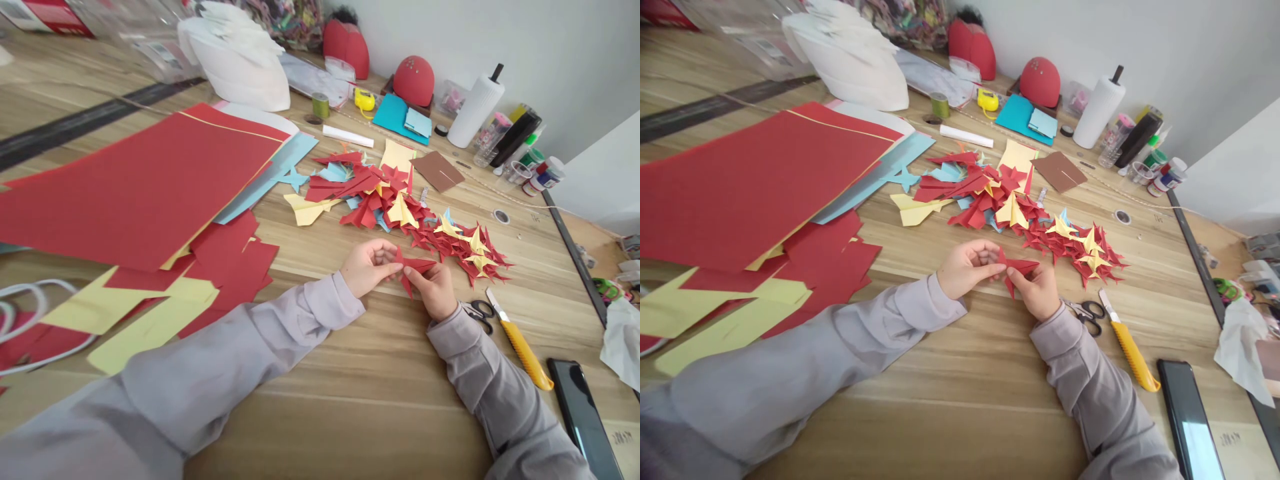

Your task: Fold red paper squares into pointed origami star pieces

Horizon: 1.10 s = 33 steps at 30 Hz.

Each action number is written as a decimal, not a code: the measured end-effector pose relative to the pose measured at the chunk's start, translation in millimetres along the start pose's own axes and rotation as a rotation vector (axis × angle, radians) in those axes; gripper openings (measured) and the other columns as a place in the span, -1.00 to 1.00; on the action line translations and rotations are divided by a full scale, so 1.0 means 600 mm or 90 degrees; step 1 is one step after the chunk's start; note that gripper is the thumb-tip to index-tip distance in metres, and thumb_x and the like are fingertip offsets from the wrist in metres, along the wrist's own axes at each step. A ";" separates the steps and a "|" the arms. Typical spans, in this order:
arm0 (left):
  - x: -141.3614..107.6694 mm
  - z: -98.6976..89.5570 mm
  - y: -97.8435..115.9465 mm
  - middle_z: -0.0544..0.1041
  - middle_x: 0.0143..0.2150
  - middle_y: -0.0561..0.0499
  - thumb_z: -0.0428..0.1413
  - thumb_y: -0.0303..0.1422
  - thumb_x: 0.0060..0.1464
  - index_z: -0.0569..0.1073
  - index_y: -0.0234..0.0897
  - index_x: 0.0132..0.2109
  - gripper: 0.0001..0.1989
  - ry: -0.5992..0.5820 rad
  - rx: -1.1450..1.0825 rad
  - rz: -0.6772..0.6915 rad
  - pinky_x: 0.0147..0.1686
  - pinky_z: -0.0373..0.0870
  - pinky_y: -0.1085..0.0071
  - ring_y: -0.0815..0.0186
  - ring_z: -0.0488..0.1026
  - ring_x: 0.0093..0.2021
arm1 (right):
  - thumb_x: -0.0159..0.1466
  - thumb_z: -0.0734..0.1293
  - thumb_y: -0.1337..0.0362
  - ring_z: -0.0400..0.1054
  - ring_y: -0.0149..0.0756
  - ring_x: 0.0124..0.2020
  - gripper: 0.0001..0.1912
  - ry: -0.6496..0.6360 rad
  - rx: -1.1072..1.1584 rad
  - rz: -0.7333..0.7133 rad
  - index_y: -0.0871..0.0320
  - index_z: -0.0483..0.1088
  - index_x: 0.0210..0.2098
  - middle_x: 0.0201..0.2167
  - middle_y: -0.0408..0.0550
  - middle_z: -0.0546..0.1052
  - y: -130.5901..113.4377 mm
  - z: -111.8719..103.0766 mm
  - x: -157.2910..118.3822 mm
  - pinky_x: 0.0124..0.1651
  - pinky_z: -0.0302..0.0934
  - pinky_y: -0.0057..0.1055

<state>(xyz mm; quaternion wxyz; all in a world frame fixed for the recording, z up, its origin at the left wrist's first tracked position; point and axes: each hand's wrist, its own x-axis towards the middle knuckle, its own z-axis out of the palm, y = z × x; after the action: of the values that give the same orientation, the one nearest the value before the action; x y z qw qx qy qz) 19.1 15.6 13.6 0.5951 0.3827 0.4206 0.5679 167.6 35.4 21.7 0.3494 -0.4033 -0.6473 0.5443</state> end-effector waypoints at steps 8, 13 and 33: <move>0.003 -0.006 0.003 0.43 -0.60 0.11 0.28 -0.49 -0.31 0.37 -0.38 -0.37 -0.71 -0.011 0.000 -0.025 -0.65 0.30 0.54 0.47 0.35 -0.65 | 0.07 0.36 0.04 0.11 -0.49 -0.67 -0.66 -0.004 -0.010 0.019 0.23 0.43 -0.53 -0.72 -0.17 0.33 0.003 0.000 -0.001 -0.65 -0.02 -0.53; 0.004 -0.008 0.006 0.41 -0.60 0.13 0.27 -0.49 -0.31 0.40 -0.39 -0.36 -0.73 -0.024 -0.004 -0.036 -0.66 0.29 0.54 0.47 0.34 -0.66 | 0.06 0.37 0.01 0.09 -0.52 -0.69 -0.64 -0.002 -0.008 0.024 0.24 0.43 -0.53 -0.70 -0.16 0.36 -0.001 0.000 -0.002 -0.67 -0.03 -0.54; 0.004 -0.012 0.007 0.44 -0.58 0.10 0.27 -0.42 -0.26 0.45 -0.38 -0.26 -0.68 -0.056 0.005 -0.036 -0.67 0.30 0.54 0.44 0.37 -0.63 | 0.06 0.39 0.09 0.22 -0.48 -0.62 -0.71 -0.002 0.078 0.031 0.23 0.44 -0.52 -0.60 -0.11 0.46 0.014 -0.005 -0.001 -0.56 0.11 -0.52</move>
<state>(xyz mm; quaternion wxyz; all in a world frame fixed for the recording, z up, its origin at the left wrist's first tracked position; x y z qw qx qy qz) 10.8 17.9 15.1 0.6275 0.3978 0.4071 0.5313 171.6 36.7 13.7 0.3592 -0.3959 -0.6031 0.5921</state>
